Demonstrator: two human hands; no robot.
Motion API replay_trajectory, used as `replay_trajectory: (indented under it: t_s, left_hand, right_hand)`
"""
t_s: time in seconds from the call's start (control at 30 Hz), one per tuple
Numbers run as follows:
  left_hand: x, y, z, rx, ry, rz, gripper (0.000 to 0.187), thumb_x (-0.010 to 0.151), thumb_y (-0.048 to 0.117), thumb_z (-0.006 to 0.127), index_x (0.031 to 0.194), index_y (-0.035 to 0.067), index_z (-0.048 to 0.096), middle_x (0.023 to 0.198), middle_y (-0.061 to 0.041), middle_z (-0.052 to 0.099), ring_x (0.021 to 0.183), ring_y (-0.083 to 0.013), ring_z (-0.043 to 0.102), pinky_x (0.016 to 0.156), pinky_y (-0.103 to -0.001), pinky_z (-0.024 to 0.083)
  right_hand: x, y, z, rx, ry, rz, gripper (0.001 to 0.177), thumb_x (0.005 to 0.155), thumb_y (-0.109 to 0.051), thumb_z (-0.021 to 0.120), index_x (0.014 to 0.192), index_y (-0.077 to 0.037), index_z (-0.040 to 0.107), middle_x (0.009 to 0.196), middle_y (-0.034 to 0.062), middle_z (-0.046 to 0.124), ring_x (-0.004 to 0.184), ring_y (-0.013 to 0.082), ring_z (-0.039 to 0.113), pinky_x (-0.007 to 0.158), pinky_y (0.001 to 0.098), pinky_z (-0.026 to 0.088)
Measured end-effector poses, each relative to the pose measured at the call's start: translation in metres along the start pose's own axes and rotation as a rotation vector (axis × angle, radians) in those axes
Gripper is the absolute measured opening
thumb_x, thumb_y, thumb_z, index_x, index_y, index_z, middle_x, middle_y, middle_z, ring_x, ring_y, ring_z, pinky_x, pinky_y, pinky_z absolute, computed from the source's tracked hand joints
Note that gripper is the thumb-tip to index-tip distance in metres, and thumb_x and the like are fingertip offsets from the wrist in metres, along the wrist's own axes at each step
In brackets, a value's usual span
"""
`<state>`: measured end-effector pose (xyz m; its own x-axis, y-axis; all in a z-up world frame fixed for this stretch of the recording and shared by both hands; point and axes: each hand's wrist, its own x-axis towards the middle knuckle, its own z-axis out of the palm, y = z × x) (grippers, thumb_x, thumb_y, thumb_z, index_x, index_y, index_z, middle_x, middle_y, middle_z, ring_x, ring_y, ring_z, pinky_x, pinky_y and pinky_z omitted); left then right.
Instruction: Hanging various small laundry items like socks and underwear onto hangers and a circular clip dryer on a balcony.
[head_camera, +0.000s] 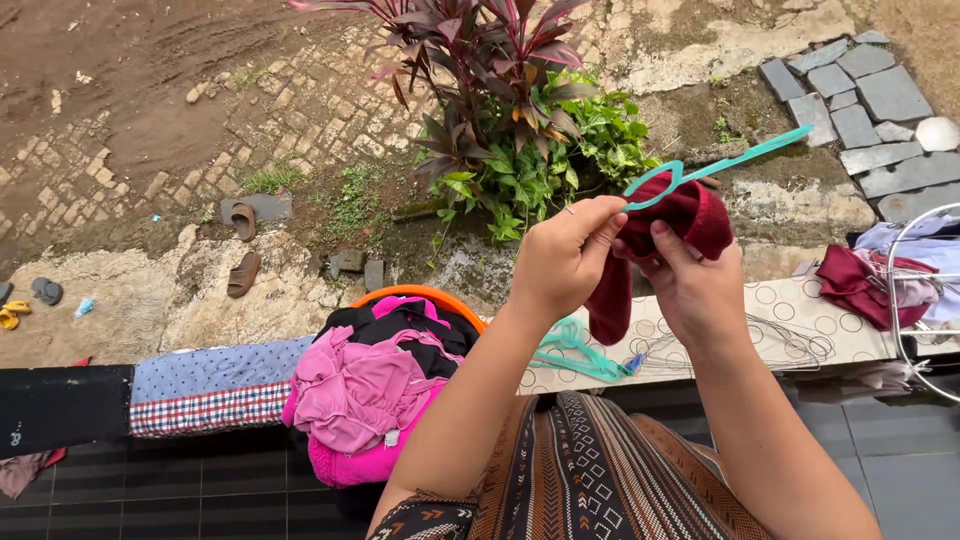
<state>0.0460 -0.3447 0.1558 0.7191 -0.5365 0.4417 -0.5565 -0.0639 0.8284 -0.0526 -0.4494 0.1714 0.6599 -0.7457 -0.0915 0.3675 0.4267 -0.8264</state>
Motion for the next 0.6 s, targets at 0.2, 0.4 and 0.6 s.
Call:
replay_trajectory:
  t_s: [0.2, 0.4, 0.6]
  left_hand:
    - [0.006, 0.033, -0.026, 0.242, -0.184, 0.325, 0.012, 0.107, 0.026, 0.051, 0.105, 0.023, 0.062, 0.08, 0.0, 0.064, 0.08, -0.0282, 0.071, 0.068, -0.04, 0.059]
    - [0.001, 0.007, -0.022, 0.345, -0.046, 0.18, 0.032, 0.095, 0.037, 0.063, 0.122, 0.022, 0.054, 0.099, -0.002, 0.061, 0.078, -0.0359, 0.07, 0.065, -0.051, 0.061]
    - [-0.009, -0.018, -0.025, 0.361, -0.106, -0.042, 0.084, 0.085, 0.035, 0.076, 0.154, 0.013, 0.032, 0.083, -0.01, 0.068, 0.077, -0.0389, 0.073, 0.075, -0.053, 0.06]
  right_hand:
    - [0.053, 0.018, -0.021, -0.177, -0.1, -0.031, 0.012, 0.096, -0.002, 0.074, 0.106, -0.005, 0.068, 0.085, 0.0153, 0.067, 0.067, 0.0245, 0.07, 0.059, 0.0424, 0.065]
    - [0.035, -0.007, 0.002, 0.137, -0.303, 0.153, 0.015, 0.089, 0.005, 0.069, 0.103, -0.002, 0.069, 0.084, 0.012, 0.069, 0.079, 0.0255, 0.073, 0.075, 0.0418, 0.064]
    - [0.047, 0.004, -0.014, -0.019, -0.649, 0.253, 0.052, 0.085, 0.005, 0.052, 0.137, 0.003, 0.053, 0.124, 0.0222, 0.064, 0.113, 0.0319, 0.062, 0.097, 0.046, 0.048]
